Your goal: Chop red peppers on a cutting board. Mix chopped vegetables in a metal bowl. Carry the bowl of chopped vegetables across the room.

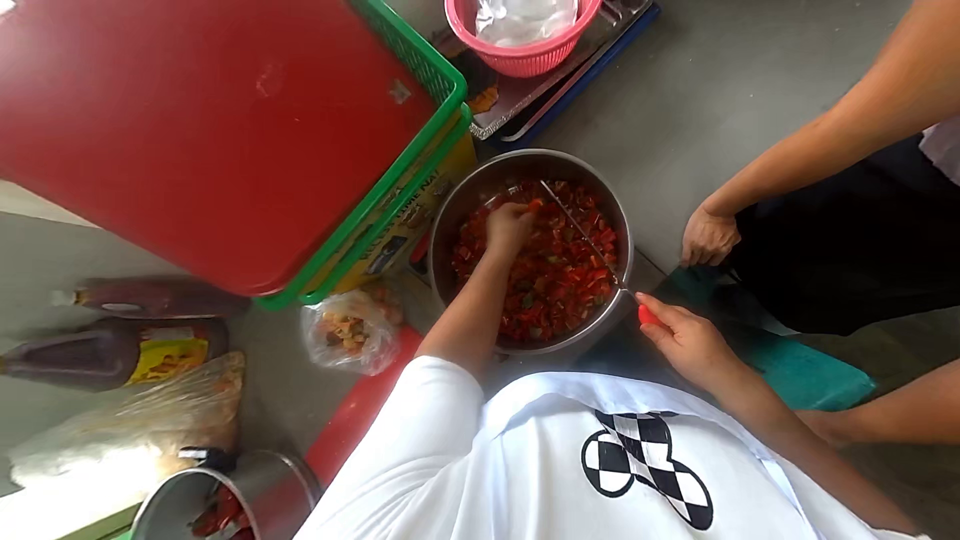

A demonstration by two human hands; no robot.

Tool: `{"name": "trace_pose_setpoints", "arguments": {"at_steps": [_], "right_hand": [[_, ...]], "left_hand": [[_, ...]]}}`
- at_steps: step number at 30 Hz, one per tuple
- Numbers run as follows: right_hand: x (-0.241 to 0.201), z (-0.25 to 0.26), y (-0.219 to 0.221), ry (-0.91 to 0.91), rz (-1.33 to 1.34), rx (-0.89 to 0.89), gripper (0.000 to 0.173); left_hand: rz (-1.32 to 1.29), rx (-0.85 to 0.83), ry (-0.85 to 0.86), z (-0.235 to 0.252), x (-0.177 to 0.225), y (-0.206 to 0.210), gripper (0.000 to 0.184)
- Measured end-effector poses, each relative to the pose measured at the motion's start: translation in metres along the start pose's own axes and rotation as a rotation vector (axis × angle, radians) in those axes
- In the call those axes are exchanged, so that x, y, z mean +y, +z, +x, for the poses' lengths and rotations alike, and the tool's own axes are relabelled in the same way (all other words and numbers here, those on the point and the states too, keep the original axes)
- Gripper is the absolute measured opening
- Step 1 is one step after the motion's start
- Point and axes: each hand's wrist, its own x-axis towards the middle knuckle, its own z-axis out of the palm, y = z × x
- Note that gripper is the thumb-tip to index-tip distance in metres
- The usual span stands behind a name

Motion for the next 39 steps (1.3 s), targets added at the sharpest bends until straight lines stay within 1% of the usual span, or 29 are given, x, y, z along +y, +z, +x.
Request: {"name": "trace_pose_setpoints", "arguments": {"at_steps": [2,4,6,9,11,13,15,16,17,19,20,22,23,24,25,26,27,28,29,30,31,32,34,36,38,39], "right_hand": [[0.000,0.000,0.006,-0.041,-0.071,0.001,0.043],[-0.001,0.001,0.011,-0.085,-0.146,0.028,0.041],[-0.001,0.002,0.015,-0.123,-0.202,0.058,0.040],[-0.001,0.004,0.018,-0.160,-0.278,0.071,0.040],[-0.002,0.009,0.022,-0.171,-0.298,0.087,0.039],[-0.009,0.018,0.023,-0.122,-0.271,0.040,0.040],[-0.017,0.026,0.020,-0.040,-0.207,-0.026,0.042],[-0.018,0.027,0.018,-0.022,-0.170,-0.033,0.043],[-0.018,0.027,0.015,-0.021,-0.129,-0.024,0.043],[-0.013,0.019,0.008,-0.044,-0.044,0.015,0.043],[-0.010,0.015,0.004,-0.060,-0.013,0.041,0.043],[-0.005,0.009,-0.002,-0.077,0.028,0.081,0.043],[-0.003,0.007,-0.003,-0.076,0.043,0.098,0.043],[-0.001,0.005,-0.004,-0.074,0.054,0.116,0.043],[0.001,0.004,-0.003,-0.075,0.061,0.136,0.043],[0.003,0.003,-0.002,-0.078,0.065,0.152,0.043],[0.005,0.002,-0.002,-0.077,0.068,0.160,0.044],[0.006,0.001,-0.001,-0.074,0.070,0.164,0.044],[0.008,-0.001,-0.002,-0.070,0.068,0.168,0.044],[0.009,-0.001,-0.002,-0.069,0.065,0.171,0.044],[0.011,-0.002,-0.003,-0.072,0.061,0.174,0.044],[0.013,-0.002,-0.004,-0.075,0.059,0.172,0.044],[0.017,-0.002,-0.006,-0.075,0.062,0.160,0.044],[0.020,-0.001,-0.006,-0.077,0.067,0.159,0.045],[0.022,0.001,-0.007,-0.094,0.069,0.167,0.046],[0.022,0.002,-0.007,-0.100,0.067,0.166,0.046]], "left_hand": [[-0.390,0.006,-0.126,-0.008,0.001,-0.004,0.034],[-0.644,0.033,-0.194,-0.014,0.005,-0.005,0.033],[-0.754,0.070,-0.204,-0.018,0.007,-0.006,0.032],[-0.826,0.090,-0.219,-0.027,0.010,-0.006,0.025],[-0.868,0.064,-0.255,-0.034,0.012,-0.005,0.024],[-0.894,0.016,-0.294,-0.045,0.015,-0.003,0.020],[-0.818,-0.065,-0.280,-0.052,0.015,-0.002,0.017],[-0.719,-0.084,-0.237,-0.051,0.013,-0.004,0.017],[-0.546,-0.068,-0.164,-0.046,0.009,-0.008,0.021],[-0.037,-0.025,0.008,-0.030,0.003,-0.021,0.038],[0.154,-0.010,0.083,-0.020,0.002,-0.025,0.048],[0.337,0.014,0.144,-0.003,-0.001,-0.015,0.070],[0.388,0.001,0.134,0.004,-0.001,-0.002,0.081],[0.433,-0.029,0.124,0.007,0.001,0.014,0.086],[0.479,-0.063,0.139,0.005,0.003,0.032,0.086],[0.538,-0.109,0.179,0.001,0.005,0.050,0.081],[0.608,-0.162,0.242,-0.004,0.006,0.067,0.071],[0.680,-0.211,0.322,-0.012,0.006,0.080,0.056],[0.729,-0.238,0.431,-0.019,0.002,0.087,0.039],[0.750,-0.264,0.528,-0.025,-0.001,0.086,0.029],[0.749,-0.284,0.578,-0.028,-0.005,0.079,0.026],[0.731,-0.285,0.577,-0.031,-0.008,0.067,0.025],[0.639,-0.241,0.476,-0.032,-0.014,0.029,0.023],[0.507,-0.224,0.311,-0.026,-0.019,-0.016,0.023],[0.383,-0.264,0.147,-0.019,-0.023,-0.057,0.027],[0.365,-0.285,0.087,-0.018,-0.022,-0.073,0.028]]}}
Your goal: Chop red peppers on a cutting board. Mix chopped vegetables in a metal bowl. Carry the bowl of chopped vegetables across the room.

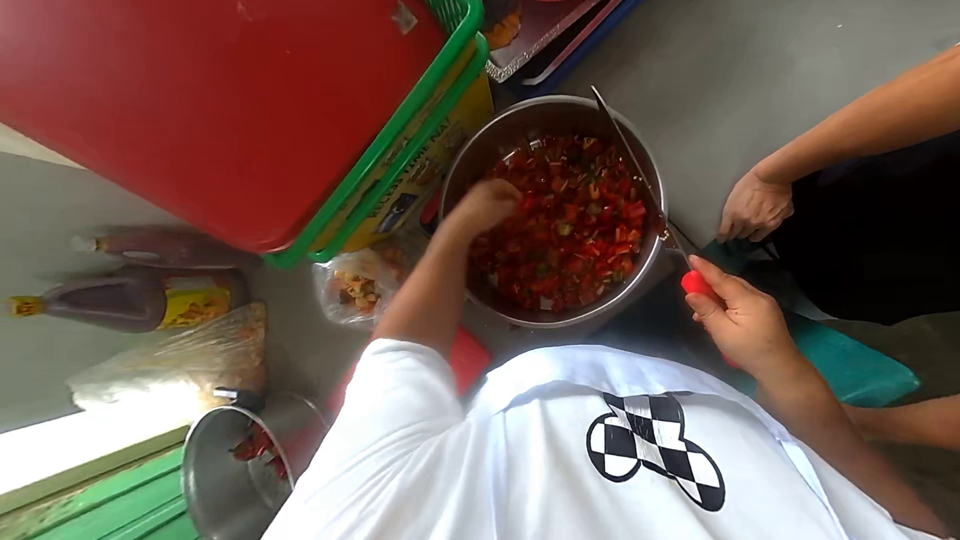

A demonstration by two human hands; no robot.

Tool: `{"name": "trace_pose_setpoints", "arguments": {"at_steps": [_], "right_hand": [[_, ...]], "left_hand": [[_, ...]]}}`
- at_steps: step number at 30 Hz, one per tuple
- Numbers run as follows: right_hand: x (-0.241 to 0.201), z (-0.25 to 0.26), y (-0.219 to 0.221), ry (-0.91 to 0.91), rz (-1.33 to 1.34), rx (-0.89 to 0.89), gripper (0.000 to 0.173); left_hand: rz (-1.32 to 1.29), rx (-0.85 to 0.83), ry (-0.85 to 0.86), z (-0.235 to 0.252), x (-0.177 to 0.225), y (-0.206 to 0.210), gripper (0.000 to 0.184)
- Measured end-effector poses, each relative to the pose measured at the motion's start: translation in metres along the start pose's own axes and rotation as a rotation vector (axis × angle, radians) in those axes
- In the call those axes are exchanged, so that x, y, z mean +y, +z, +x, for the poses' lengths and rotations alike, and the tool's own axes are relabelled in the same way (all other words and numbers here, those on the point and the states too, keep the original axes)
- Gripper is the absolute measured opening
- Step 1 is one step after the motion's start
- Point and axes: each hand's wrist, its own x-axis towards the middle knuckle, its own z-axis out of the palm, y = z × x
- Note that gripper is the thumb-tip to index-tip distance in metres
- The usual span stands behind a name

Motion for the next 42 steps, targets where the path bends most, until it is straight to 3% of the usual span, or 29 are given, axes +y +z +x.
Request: {"name": "trace_pose_setpoints", "arguments": {"at_steps": [4,8,11,13,16,21,23,28,34,42], "right_hand": [[-0.002,0.005,0.006,-0.026,0.014,-0.003,0.047],[-0.006,0.005,0.008,-0.033,0.018,-0.002,0.046],[-0.006,0.003,0.008,-0.001,-0.004,-0.014,0.046],[-0.007,0.002,0.008,0.033,-0.023,-0.034,0.045],[-0.008,-0.001,0.009,0.022,-0.066,-0.056,0.044],[-0.014,0.000,0.020,-0.037,-0.199,-0.092,0.041],[-0.017,0.001,0.026,-0.080,-0.253,-0.088,0.040],[-0.020,-0.001,0.031,-0.125,-0.317,-0.064,0.039],[-0.031,0.019,0.028,0.047,-0.265,-0.185,0.042],[-0.024,-0.002,0.027,-0.061,-0.323,-0.177,0.041]], "left_hand": [[0.084,0.116,0.030,0.018,0.002,-0.017,0.026],[0.164,0.128,0.081,0.059,0.026,0.020,0.028],[0.223,0.113,0.008,0.081,0.033,0.057,0.038],[0.230,0.144,-0.005,0.082,0.038,0.068,0.034],[0.001,0.251,-0.008,0.067,0.039,0.062,0.029],[-0.860,0.452,-0.108,0.043,0.040,0.059,0.036],[-1.030,0.498,-0.106,0.033,0.048,0.059,0.037],[-1.094,0.584,-0.156,0.017,0.062,0.065,0.023],[-1.158,0.393,-0.177,-0.001,0.064,0.081,0.017],[-1.198,0.553,-0.269,0.015,0.050,0.073,0.019]]}}
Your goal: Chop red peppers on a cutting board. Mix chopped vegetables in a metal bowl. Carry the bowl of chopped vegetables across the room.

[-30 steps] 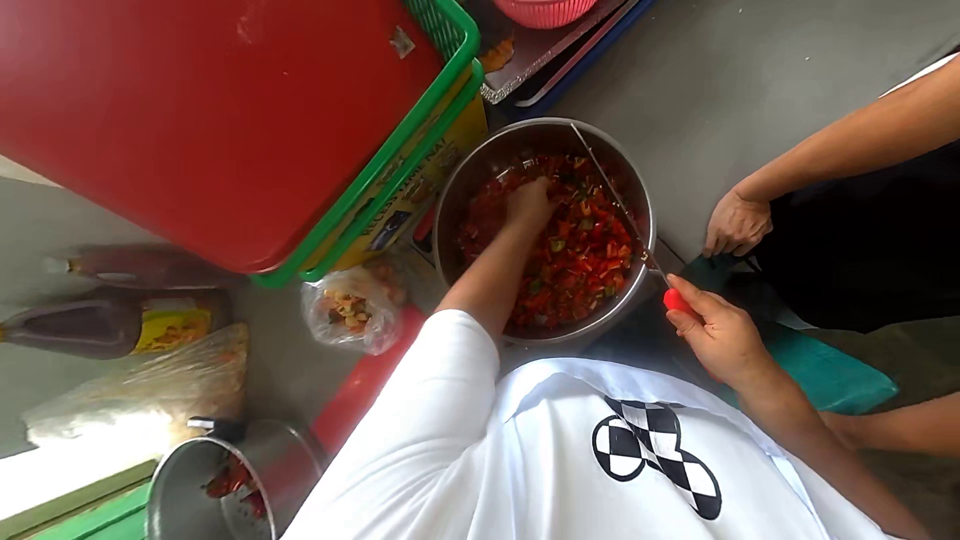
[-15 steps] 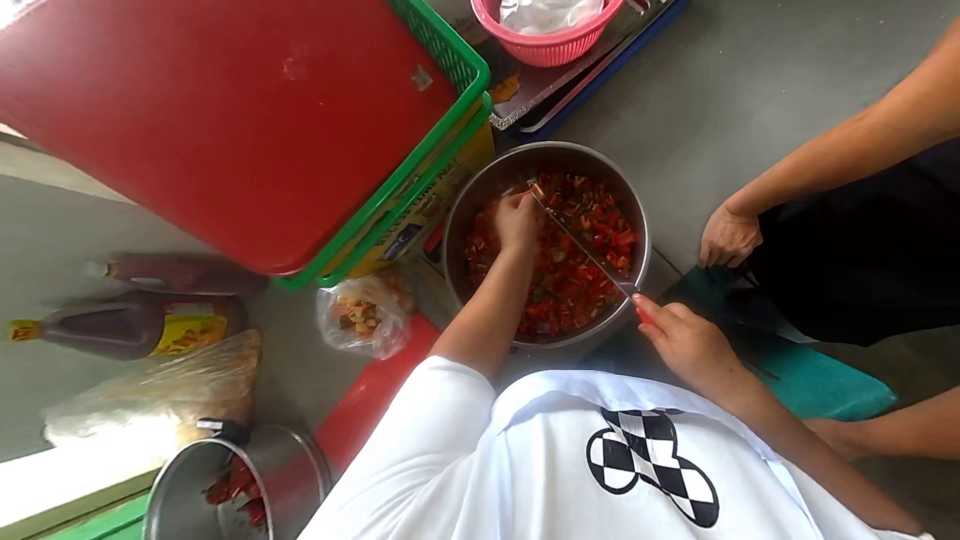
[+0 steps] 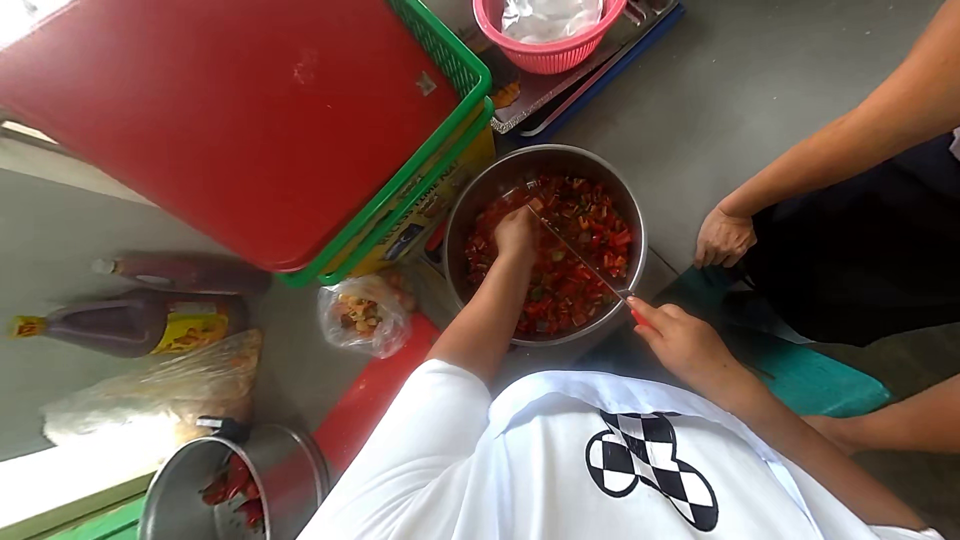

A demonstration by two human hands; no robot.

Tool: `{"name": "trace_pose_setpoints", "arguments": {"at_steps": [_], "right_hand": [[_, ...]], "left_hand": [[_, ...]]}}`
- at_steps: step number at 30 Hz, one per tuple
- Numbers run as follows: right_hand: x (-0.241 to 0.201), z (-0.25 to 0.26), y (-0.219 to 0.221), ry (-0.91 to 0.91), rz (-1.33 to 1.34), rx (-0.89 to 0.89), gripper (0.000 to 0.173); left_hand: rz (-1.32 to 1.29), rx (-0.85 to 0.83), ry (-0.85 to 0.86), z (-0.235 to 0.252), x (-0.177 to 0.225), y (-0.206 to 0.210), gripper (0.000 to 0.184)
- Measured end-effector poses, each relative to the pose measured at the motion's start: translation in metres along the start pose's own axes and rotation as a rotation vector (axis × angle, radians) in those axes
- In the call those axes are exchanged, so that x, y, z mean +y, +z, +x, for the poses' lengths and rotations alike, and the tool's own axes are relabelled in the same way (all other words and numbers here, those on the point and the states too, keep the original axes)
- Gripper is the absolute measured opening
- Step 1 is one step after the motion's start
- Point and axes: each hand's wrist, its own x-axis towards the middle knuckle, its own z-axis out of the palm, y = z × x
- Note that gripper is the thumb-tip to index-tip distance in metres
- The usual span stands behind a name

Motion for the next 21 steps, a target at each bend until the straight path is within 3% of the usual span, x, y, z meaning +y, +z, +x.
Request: {"name": "trace_pose_setpoints", "arguments": {"at_steps": [7,9,11,13,17,21], "right_hand": [[-0.005,0.010,-0.002,0.034,-0.020,-0.056,0.041],[-0.007,0.016,-0.005,0.062,0.017,-0.063,0.041],[-0.005,0.018,-0.010,0.110,0.108,-0.071,0.042],[0.003,0.015,-0.015,0.143,0.231,-0.058,0.043],[0.017,0.007,-0.015,0.162,0.330,0.015,0.044],[0.018,0.009,-0.012,0.151,0.317,0.061,0.044]], "left_hand": [[-0.024,-0.078,-0.062,-0.009,-0.001,-0.002,0.026],[0.092,-0.255,-0.133,-0.020,0.000,-0.010,0.026],[0.393,-0.476,-0.137,-0.025,0.004,-0.016,0.026],[0.795,-0.526,0.031,-0.010,0.012,-0.019,0.028],[1.273,-0.380,0.455,0.054,0.017,-0.013,0.028],[1.487,-0.336,0.495,0.088,-0.003,0.009,0.039]]}}
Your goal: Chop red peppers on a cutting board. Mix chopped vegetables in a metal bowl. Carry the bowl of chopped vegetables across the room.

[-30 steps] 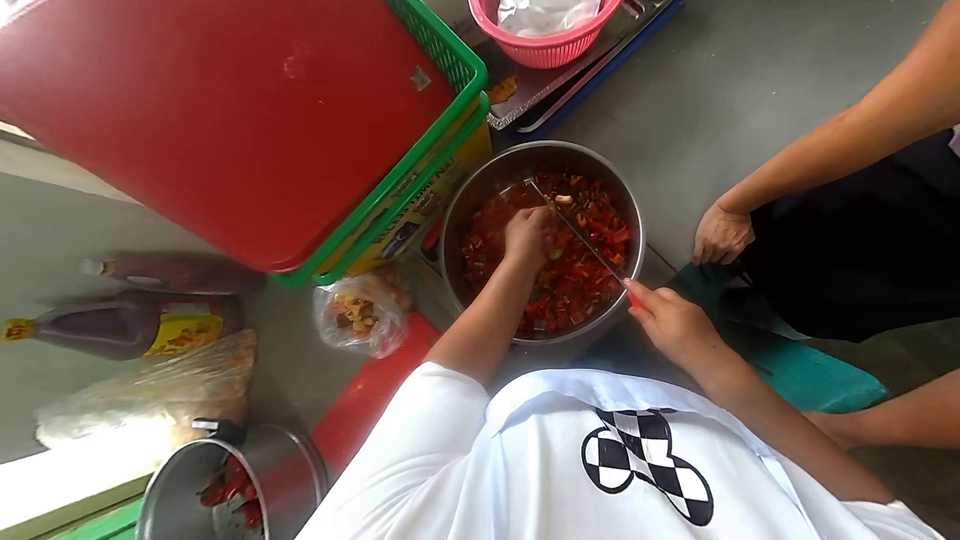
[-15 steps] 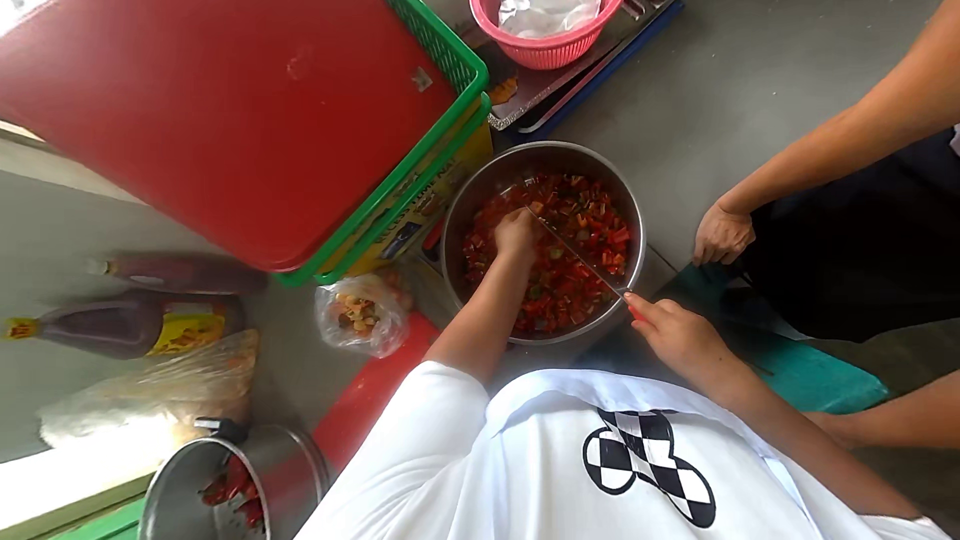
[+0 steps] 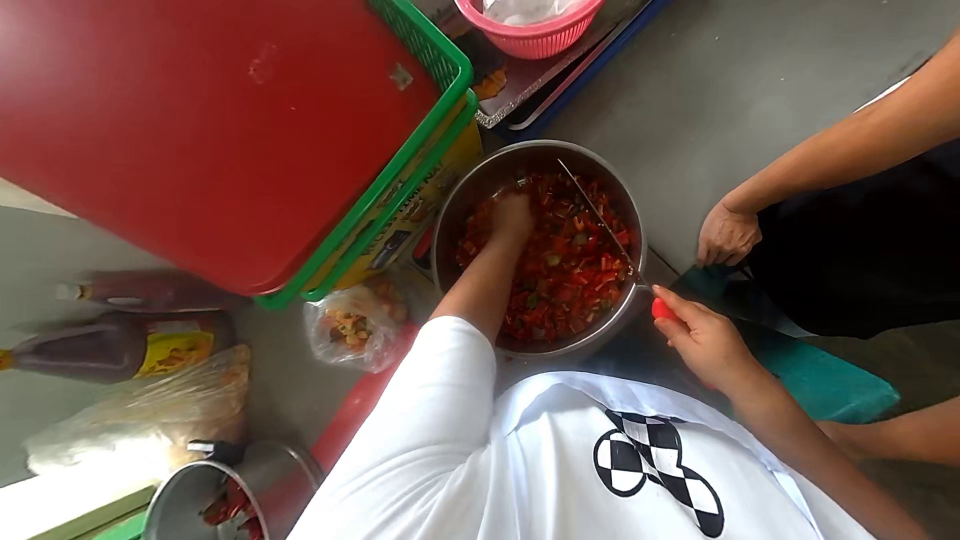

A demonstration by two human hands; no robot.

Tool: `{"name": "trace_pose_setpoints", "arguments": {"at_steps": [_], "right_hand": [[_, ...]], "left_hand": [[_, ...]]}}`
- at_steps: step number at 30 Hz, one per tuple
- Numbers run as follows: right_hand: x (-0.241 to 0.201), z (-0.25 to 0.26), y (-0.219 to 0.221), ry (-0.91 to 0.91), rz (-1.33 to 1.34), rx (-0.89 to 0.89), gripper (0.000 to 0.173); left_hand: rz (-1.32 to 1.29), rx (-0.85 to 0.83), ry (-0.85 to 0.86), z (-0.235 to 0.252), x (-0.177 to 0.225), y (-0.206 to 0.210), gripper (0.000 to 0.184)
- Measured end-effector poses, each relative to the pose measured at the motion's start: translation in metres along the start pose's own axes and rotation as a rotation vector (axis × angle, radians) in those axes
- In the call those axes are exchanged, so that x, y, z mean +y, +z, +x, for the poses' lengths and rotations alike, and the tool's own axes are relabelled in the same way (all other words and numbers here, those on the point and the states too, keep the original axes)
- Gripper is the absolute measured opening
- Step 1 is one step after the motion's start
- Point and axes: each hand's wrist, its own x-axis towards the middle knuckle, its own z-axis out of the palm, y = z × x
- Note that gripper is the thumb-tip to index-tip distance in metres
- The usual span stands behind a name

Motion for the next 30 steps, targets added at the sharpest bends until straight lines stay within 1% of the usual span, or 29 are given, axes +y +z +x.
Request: {"name": "trace_pose_setpoints", "arguments": {"at_steps": [1,3,4,8,11,13,16,17,18,20,21,23,24,28,30], "right_hand": [[-0.001,0.000,0.000,0.002,-0.004,0.003,0.044],[-0.001,-0.001,-0.001,0.002,-0.010,0.009,0.043],[-0.001,-0.002,-0.002,-0.002,-0.015,0.012,0.043],[-0.002,-0.004,-0.003,0.011,-0.008,-0.029,0.044],[-0.007,-0.005,0.001,0.042,0.017,-0.086,0.044],[-0.010,-0.006,0.005,0.031,0.019,-0.108,0.044],[-0.014,-0.011,0.007,0.006,-0.004,-0.141,0.044],[-0.014,-0.012,0.008,-0.007,-0.019,-0.144,0.044],[-0.015,-0.014,0.008,-0.019,-0.038,-0.142,0.044],[-0.015,-0.016,0.010,-0.042,-0.081,-0.136,0.043],[-0.014,-0.018,0.011,-0.060,-0.108,-0.128,0.043],[-0.013,-0.020,0.012,-0.086,-0.160,-0.113,0.042],[-0.012,-0.021,0.013,-0.095,-0.182,-0.107,0.041],[-0.010,-0.024,0.016,-0.154,-0.252,-0.052,0.040],[-0.009,-0.023,0.018,-0.183,-0.284,-0.026,0.039]], "left_hand": [[0.014,-0.010,-0.014,0.004,0.005,0.001,0.040],[0.010,-0.013,-0.018,0.003,0.012,-0.005,0.032],[-0.032,0.009,-0.020,-0.002,0.015,-0.011,0.029],[-0.415,0.119,-0.051,-0.031,0.011,-0.033,0.034],[-0.590,0.222,-0.021,-0.052,0.000,-0.029,0.027],[-0.702,0.224,-0.054,-0.065,-0.003,-0.027,0.027],[-1.146,0.150,-0.120,-0.077,-0.004,-0.019,0.029],[-1.264,0.158,-0.147,-0.081,-0.003,-0.017,0.029],[-1.326,0.181,-0.178,-0.083,-0.002,-0.016,0.028],[-1.324,0.239,-0.225,-0.084,0.000,-0.014,0.027],[-1.296,0.255,-0.237,-0.085,0.001,-0.014,0.030],[-1.286,0.253,-0.253,-0.086,0.004,-0.015,0.042],[-1.304,0.258,-0.263,-0.088,0.007,-0.016,0.043],[-1.444,0.260,-0.322,-0.094,0.017,-0.020,0.029],[-1.500,0.228,-0.350,-0.097,0.020,-0.021,0.025]]}}
